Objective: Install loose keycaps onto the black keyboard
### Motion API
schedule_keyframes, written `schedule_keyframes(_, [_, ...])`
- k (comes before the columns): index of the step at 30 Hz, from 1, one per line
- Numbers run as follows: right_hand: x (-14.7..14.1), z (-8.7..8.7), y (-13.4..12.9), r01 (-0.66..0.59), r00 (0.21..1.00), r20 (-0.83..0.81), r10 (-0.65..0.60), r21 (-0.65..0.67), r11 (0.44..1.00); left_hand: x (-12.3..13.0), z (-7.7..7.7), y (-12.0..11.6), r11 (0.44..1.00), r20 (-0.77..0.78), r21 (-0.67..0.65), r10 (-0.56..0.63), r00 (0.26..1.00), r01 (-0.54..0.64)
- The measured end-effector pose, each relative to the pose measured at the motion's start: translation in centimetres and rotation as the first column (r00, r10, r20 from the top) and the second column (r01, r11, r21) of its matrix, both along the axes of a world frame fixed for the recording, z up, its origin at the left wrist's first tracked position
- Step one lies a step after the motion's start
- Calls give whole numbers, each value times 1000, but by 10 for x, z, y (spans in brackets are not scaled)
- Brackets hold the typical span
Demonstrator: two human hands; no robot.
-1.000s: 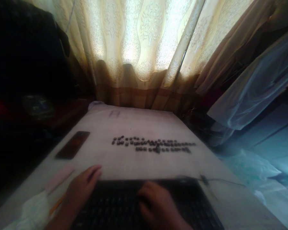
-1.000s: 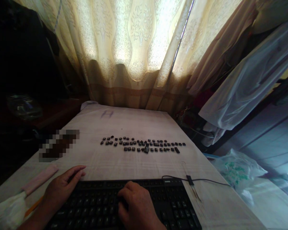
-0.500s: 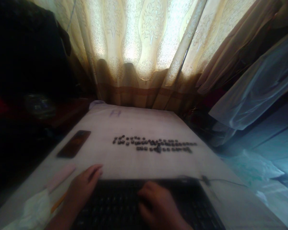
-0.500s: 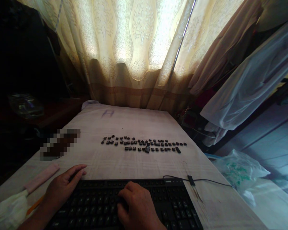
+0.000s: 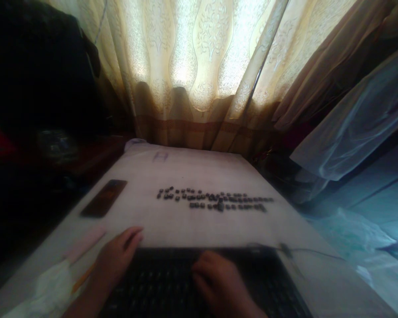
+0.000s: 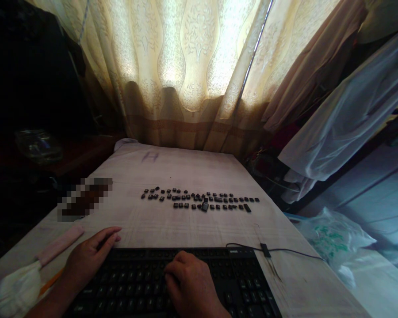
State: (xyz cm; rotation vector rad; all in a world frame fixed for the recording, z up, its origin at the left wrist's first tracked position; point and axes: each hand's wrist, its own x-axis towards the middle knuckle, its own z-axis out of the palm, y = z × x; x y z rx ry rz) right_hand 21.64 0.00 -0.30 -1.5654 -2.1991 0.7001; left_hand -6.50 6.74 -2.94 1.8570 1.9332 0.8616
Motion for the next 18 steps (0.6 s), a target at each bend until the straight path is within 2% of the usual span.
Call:
schedule_keyframes(7, [-1,7,0,11,1000,20,-10,-42,999,-1,0,1,1000,-11,5,-10,1000,10])
schedule_keyframes(12, [-1,4,0,13,1000,1,-13,-34,999,0,2,1,1000,3,-27,0,1000,0])
schedule_keyframes(18, [2,0,2,49,996,-73,-50,-13,999,0,1,0,1000,3,-2,-5,1000,5])
